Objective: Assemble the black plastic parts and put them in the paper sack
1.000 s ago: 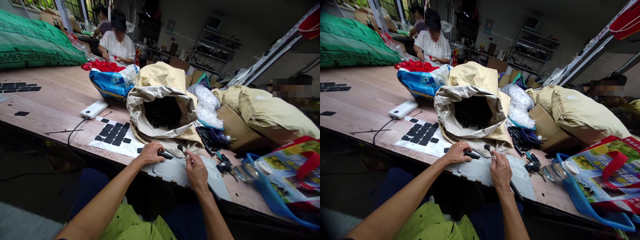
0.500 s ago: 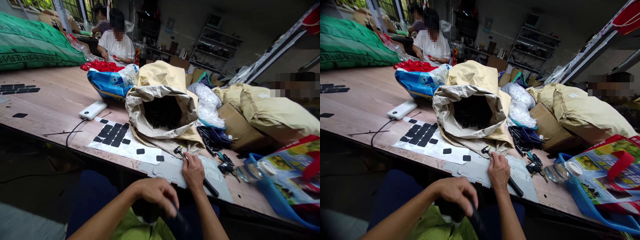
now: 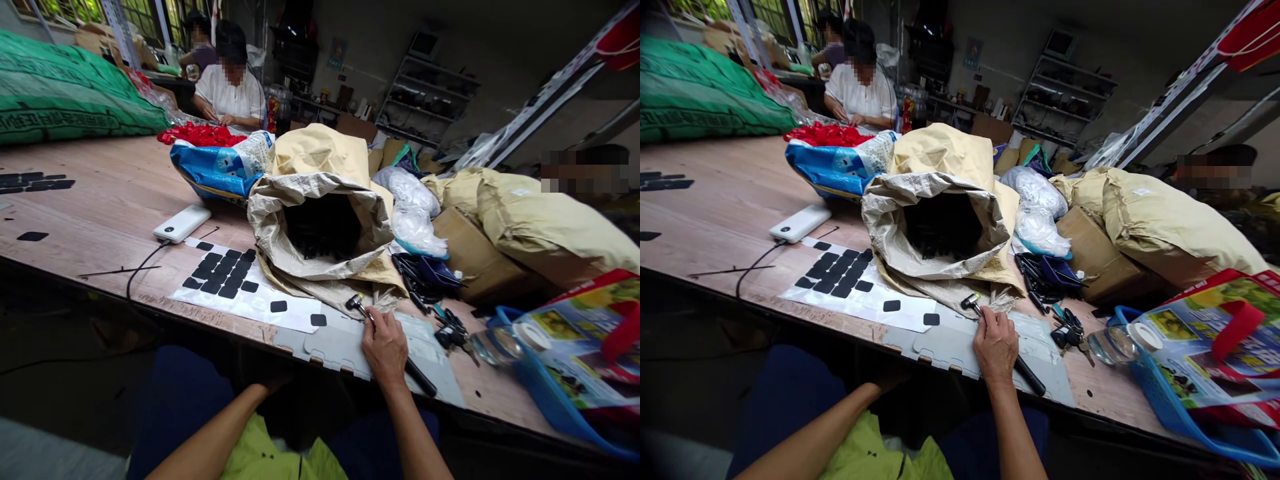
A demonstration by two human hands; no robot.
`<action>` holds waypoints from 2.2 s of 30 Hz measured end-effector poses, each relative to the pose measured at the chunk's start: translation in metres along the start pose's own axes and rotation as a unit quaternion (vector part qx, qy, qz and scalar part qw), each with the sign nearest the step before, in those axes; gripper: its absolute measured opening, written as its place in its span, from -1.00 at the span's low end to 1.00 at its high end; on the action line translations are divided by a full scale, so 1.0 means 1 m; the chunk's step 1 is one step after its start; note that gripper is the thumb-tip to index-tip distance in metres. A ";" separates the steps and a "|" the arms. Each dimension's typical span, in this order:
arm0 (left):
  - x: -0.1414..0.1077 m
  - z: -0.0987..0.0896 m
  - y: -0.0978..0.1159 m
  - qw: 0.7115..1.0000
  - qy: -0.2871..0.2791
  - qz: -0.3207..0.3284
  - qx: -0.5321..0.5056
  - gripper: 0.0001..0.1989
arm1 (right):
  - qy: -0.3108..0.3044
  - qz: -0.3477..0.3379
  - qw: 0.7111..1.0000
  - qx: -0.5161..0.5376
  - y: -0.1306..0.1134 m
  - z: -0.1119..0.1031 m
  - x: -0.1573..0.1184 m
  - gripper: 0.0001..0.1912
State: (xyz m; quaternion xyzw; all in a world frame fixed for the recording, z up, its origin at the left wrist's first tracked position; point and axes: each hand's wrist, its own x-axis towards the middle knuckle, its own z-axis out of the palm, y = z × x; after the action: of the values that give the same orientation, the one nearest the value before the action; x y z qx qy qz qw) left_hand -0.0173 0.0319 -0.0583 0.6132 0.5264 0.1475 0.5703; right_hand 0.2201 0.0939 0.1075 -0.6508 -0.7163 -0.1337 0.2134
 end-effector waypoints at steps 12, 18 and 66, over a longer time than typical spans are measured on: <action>-0.031 -0.137 0.231 0.898 -0.394 0.188 -0.046 -0.55 | -0.007 0.003 1.000 -0.025 -0.002 0.001 -0.001 -0.70; 0.084 -0.183 0.273 0.924 0.264 0.240 0.136 -0.79 | -0.014 0.008 1.000 -0.007 -0.001 0.000 0.001 -0.71; 0.019 -0.124 0.160 0.922 0.182 0.301 0.162 -0.83 | -0.042 0.030 0.955 0.293 -0.054 -0.045 -0.010 -0.61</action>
State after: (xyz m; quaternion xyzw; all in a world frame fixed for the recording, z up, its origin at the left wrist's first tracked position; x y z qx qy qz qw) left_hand -0.0307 0.1476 0.1084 0.7893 0.4280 0.3342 0.2865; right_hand 0.1735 0.0572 0.1465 -0.5861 -0.7122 0.1156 0.3686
